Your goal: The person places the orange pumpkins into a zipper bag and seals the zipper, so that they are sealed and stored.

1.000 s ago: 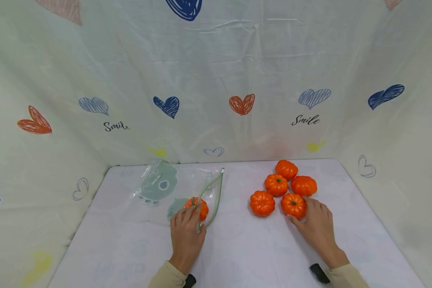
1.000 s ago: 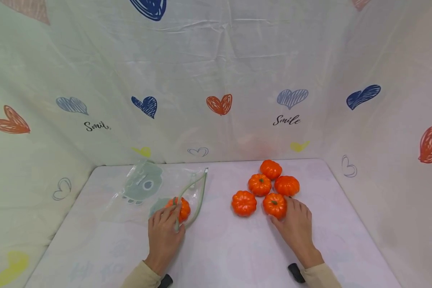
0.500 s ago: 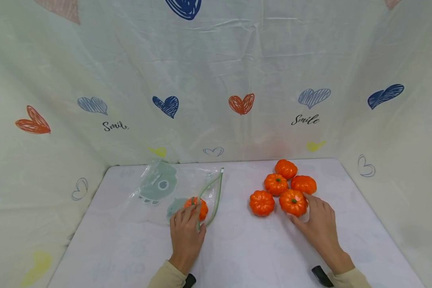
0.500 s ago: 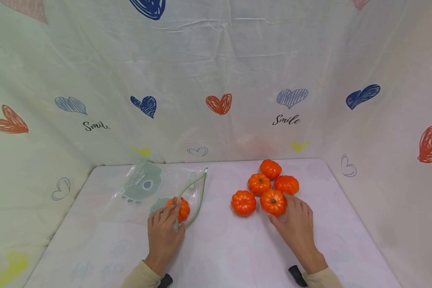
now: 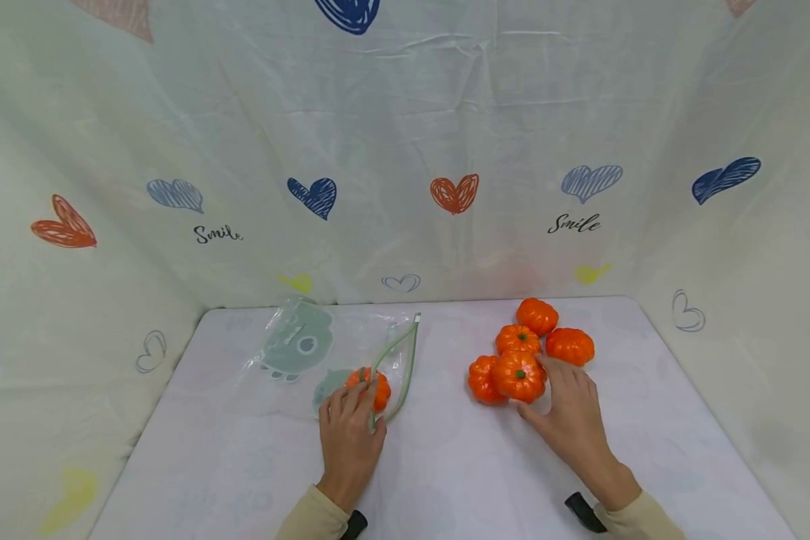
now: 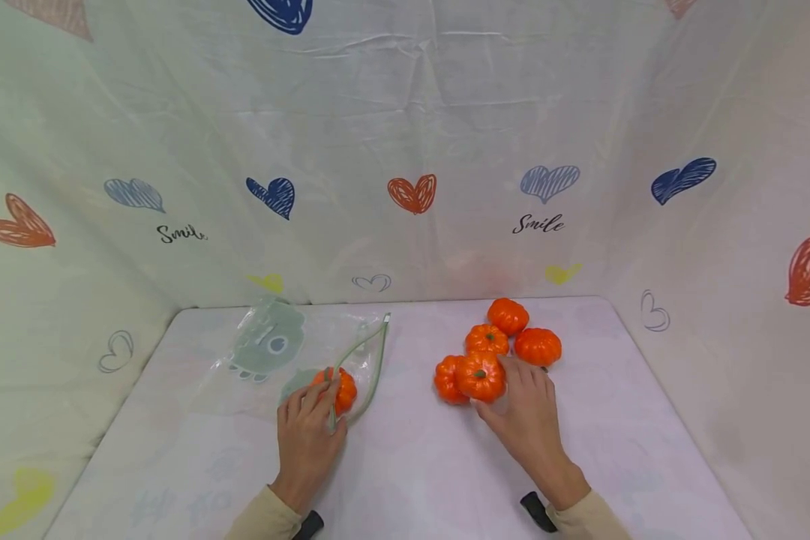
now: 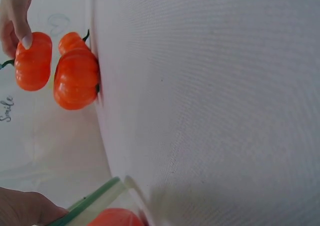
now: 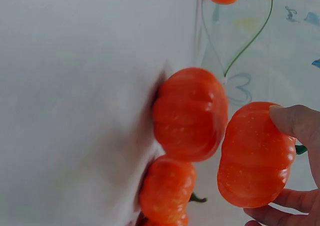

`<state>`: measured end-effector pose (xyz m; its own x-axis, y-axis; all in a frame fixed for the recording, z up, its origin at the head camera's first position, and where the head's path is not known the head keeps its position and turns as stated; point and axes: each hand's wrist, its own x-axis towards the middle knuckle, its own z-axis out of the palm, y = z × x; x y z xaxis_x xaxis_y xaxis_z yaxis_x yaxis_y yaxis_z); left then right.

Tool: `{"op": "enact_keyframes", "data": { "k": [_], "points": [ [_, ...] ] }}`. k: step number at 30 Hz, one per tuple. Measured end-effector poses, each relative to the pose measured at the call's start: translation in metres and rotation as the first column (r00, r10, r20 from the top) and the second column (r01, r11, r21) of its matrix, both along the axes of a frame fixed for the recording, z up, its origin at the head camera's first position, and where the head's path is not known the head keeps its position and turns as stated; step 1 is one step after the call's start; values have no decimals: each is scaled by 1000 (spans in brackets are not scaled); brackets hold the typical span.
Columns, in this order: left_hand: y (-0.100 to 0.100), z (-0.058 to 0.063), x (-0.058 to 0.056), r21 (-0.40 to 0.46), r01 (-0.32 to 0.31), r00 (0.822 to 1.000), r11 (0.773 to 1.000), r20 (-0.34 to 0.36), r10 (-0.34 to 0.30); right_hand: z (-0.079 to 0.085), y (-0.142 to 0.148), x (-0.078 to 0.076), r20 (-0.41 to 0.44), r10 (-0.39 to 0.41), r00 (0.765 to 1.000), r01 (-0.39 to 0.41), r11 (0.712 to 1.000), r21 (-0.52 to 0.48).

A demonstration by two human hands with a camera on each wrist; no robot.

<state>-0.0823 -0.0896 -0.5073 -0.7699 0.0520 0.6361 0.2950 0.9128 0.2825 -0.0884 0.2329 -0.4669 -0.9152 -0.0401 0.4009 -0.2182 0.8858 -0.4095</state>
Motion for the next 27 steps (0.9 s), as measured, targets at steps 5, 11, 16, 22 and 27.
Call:
{"op": "enact_keyframes", "data": {
  "k": [5,11,16,22,27],
  "points": [
    [-2,-1,-1,-4,0,1000,1000,-23,0,3,-14,-3,-47,68,997,-68,998,9],
    [-2,-2,-1,-1,7,1000,1000,-25,-7,6,-30,-5,-40,119,992,-118,993,9],
    [-1,-1,-1,9,15,1000,1000,-13,-15,7,-46,-6,-20,155,988,-155,988,13],
    [0,0,0,9,12,1000,1000,11,-12,3,-69,-8,-36,208,978,-207,978,27],
    [1,1,1,19,16,1000,1000,27,-17,-3,-87,-9,-24,236,971,-236,971,29]
  ]
}}
